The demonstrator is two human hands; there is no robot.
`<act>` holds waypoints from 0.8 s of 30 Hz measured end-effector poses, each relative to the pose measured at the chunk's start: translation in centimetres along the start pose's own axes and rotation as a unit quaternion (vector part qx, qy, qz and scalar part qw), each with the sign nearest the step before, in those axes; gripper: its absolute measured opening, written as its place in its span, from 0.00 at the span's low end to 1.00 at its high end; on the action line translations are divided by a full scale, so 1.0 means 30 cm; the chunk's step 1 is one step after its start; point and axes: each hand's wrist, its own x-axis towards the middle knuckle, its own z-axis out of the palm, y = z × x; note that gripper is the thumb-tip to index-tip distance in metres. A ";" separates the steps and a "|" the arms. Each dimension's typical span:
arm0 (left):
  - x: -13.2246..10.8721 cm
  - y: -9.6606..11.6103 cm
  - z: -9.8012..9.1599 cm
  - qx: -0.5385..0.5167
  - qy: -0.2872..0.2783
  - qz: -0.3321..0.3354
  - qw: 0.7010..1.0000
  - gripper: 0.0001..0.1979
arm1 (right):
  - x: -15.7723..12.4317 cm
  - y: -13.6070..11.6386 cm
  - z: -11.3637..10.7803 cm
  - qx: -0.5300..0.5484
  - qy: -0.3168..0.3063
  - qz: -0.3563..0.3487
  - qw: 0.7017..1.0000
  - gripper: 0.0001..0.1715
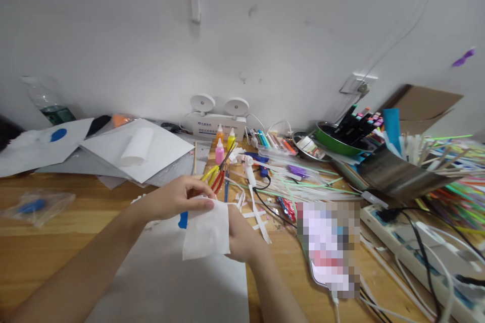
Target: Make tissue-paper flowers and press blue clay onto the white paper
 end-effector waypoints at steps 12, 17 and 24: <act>0.001 -0.007 0.011 -0.137 -0.034 -0.003 0.990 0.08 | -0.008 -0.023 -0.017 -0.038 -0.014 -0.007 0.999 0.12; 0.003 -0.023 0.002 -0.107 -0.041 -0.033 0.993 0.10 | 0.002 -0.018 -0.013 0.018 0.010 -0.003 1.000 0.20; 0.006 -0.018 0.005 -0.044 -0.011 -0.021 0.999 0.09 | 0.039 0.005 0.024 0.128 0.120 0.023 0.984 0.30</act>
